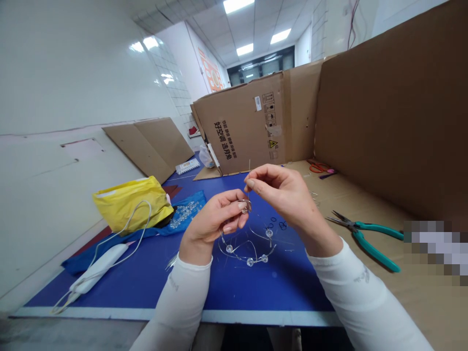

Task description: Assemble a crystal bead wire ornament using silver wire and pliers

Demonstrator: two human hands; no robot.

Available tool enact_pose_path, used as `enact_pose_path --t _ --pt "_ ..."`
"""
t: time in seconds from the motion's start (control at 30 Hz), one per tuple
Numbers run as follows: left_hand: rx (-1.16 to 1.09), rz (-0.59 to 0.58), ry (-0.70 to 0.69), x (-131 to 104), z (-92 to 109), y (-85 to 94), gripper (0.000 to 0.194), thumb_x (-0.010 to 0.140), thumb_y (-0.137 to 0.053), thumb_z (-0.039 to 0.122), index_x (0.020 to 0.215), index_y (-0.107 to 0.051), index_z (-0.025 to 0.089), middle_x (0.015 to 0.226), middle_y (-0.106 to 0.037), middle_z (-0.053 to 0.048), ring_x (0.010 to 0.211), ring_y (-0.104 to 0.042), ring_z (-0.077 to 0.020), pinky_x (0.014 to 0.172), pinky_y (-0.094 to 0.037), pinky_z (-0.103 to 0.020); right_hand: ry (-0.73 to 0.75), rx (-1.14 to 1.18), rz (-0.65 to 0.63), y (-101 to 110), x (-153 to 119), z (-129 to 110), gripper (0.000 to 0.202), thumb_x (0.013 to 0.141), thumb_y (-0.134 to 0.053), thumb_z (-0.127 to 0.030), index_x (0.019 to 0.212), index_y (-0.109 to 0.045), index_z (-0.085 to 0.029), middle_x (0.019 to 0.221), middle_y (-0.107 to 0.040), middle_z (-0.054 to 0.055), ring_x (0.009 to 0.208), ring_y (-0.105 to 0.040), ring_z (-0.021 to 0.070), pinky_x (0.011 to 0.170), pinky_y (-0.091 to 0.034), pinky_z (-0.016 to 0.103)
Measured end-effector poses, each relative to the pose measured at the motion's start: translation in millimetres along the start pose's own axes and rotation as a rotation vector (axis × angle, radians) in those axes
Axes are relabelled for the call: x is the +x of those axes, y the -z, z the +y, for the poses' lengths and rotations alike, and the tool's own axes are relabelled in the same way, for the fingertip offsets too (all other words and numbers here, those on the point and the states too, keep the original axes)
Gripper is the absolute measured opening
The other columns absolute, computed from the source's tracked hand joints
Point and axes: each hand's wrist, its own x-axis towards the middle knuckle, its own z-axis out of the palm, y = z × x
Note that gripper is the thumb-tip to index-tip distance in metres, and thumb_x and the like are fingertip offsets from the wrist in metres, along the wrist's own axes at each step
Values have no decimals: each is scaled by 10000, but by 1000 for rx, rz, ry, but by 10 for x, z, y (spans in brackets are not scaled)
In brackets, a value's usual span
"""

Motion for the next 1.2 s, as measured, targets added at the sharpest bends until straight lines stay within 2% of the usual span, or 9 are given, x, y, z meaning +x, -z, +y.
enact_pose_path --t 0.33,0.47,0.67,0.97,1.2 --pt "23 37 -33 26 -7 18 302 851 -732 410 897 -564 163 599 -625 47 378 -376 -7 387 -256 -162 139 -222 56 21 -82 -66 3 811 -732 -222 813 -731 -223 788 -741 1 738 -681 136 700 -537 278" --pt "53 59 -43 25 7 3 351 791 -785 417 879 -557 165 606 -619 51 389 -379 -13 393 -272 -171 183 -256 71 21 -95 -42 8 826 -730 -224 828 -734 -230 792 -743 -2 722 -675 132 691 -537 278" --pt "133 109 -100 33 16 -19 294 795 -744 390 875 -610 142 680 -641 25 423 -417 -20 403 -279 -183 230 -383 103 14 -128 -11 15 829 -735 -244 841 -741 -240 798 -742 -3 692 -642 130 659 -510 286" --pt "171 133 -128 37 24 -18 226 808 -708 342 861 -639 133 721 -656 8 453 -421 -28 427 -299 -187 162 -429 133 -16 -97 -48 72 819 -748 -309 827 -741 -237 797 -744 10 693 -646 146 663 -517 305" --pt "148 80 -138 38 13 14 226 823 -700 347 815 -606 142 692 -668 10 417 -413 -20 410 -284 -183 77 -298 96 -43 -71 -91 100 805 -770 -324 815 -737 -230 758 -734 9 677 -643 140 633 -516 287"
